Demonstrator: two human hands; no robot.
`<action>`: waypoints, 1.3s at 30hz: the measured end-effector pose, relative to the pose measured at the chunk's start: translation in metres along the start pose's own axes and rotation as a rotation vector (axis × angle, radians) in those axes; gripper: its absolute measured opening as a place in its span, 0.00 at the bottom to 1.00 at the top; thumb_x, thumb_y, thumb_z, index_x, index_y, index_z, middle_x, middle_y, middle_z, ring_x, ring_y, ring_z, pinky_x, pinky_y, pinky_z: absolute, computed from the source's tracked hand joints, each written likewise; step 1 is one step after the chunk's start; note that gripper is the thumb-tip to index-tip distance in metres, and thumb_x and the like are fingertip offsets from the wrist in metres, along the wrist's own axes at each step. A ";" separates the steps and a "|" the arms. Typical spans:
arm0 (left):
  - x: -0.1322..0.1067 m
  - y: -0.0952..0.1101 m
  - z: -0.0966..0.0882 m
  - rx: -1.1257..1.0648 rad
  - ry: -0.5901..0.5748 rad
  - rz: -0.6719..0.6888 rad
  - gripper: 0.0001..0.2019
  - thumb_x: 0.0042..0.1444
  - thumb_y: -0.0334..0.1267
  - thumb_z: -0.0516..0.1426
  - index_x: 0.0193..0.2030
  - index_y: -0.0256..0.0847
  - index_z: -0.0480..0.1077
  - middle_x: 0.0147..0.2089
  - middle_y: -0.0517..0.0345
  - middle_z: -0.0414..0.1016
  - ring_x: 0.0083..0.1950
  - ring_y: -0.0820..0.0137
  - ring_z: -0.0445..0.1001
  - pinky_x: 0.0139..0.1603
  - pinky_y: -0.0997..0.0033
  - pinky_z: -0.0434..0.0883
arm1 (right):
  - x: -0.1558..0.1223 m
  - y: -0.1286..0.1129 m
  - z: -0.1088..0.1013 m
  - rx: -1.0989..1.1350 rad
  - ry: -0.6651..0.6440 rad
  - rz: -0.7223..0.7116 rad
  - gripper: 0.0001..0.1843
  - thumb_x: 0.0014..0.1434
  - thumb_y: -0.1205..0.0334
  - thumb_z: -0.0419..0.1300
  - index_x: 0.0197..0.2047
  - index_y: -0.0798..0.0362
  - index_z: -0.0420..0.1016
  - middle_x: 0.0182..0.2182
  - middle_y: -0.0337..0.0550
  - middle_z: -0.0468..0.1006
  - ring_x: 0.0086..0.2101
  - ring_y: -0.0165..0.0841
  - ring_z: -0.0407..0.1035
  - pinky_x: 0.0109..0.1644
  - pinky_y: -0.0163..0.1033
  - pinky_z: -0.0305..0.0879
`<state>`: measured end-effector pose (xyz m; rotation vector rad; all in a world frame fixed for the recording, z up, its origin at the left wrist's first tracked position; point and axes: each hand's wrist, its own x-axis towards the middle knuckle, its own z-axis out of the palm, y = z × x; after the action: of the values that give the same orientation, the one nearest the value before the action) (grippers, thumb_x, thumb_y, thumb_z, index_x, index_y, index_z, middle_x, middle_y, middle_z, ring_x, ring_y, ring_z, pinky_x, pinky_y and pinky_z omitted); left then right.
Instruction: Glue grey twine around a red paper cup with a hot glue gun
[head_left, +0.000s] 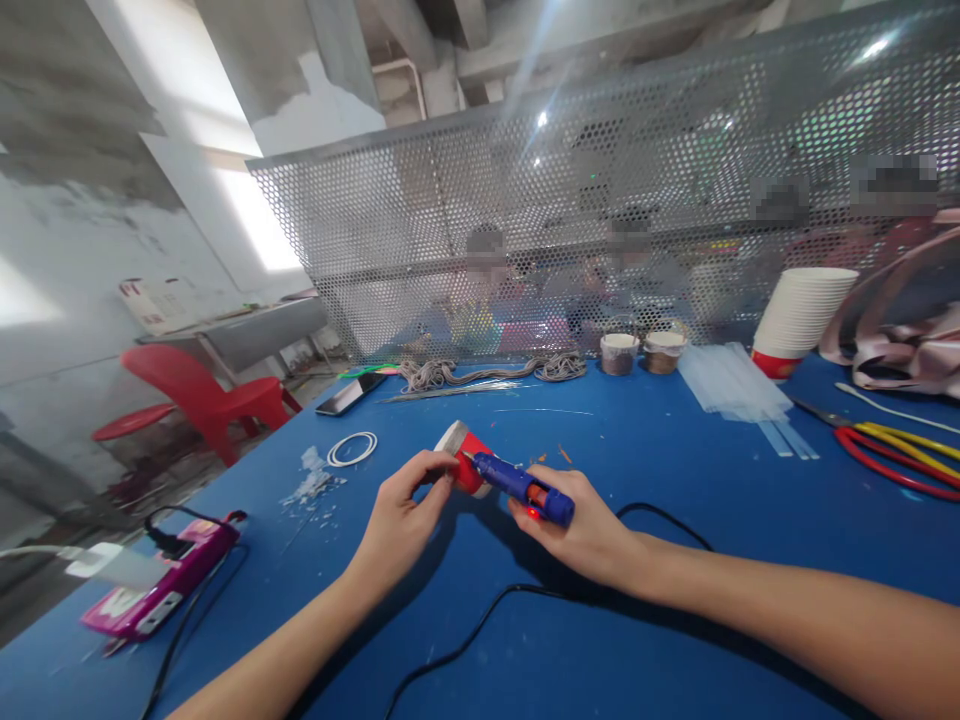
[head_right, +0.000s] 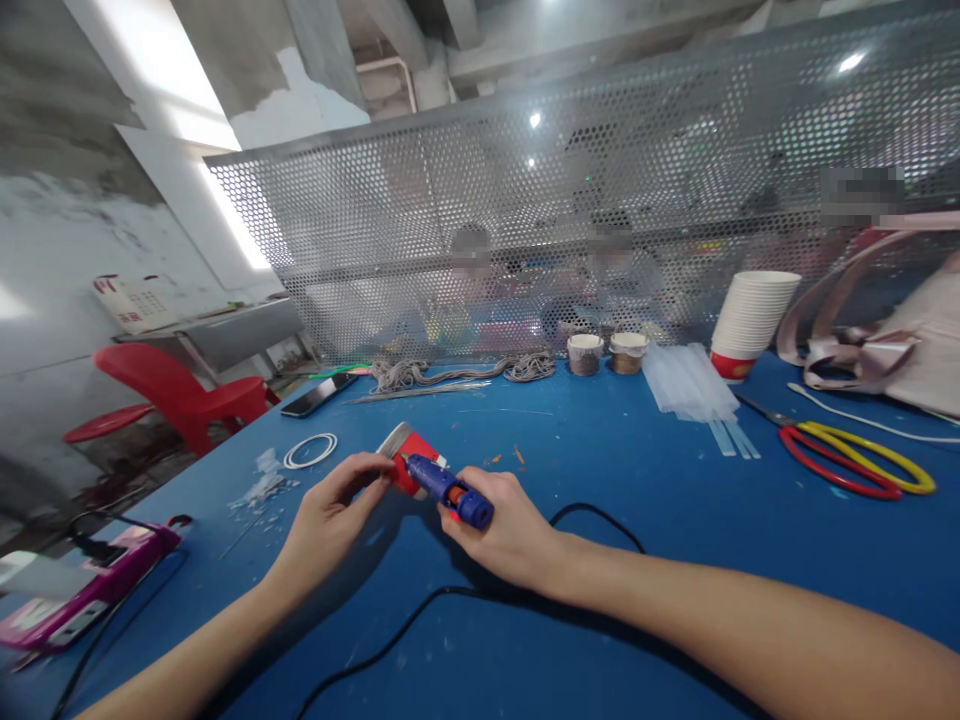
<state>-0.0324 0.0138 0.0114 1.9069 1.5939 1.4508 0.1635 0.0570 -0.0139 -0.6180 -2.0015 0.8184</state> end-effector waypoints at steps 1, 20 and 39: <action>0.000 0.000 0.000 0.000 0.000 0.007 0.06 0.54 0.36 0.55 0.33 0.42 0.73 0.33 0.59 0.77 0.35 0.70 0.74 0.40 0.70 0.72 | 0.000 0.000 0.000 0.001 -0.008 0.001 0.07 0.55 0.63 0.56 0.26 0.52 0.63 0.21 0.36 0.66 0.22 0.27 0.57 0.28 0.33 0.56; 0.000 -0.006 -0.001 0.025 -0.018 0.113 0.05 0.55 0.31 0.54 0.31 0.41 0.70 0.30 0.62 0.74 0.33 0.73 0.71 0.36 0.75 0.68 | 0.003 -0.001 -0.003 -0.014 -0.007 0.015 0.09 0.54 0.62 0.55 0.24 0.53 0.63 0.21 0.37 0.66 0.23 0.27 0.57 0.30 0.34 0.56; 0.001 -0.009 -0.003 0.026 -0.005 0.104 0.05 0.53 0.33 0.54 0.29 0.41 0.69 0.30 0.61 0.72 0.32 0.72 0.70 0.34 0.73 0.67 | 0.005 -0.004 -0.003 0.102 -0.003 0.131 0.10 0.53 0.60 0.56 0.23 0.54 0.64 0.20 0.34 0.63 0.22 0.26 0.54 0.28 0.34 0.55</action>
<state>-0.0402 0.0167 0.0061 2.0340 1.5399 1.4713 0.1630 0.0583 -0.0073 -0.6945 -1.9241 0.9944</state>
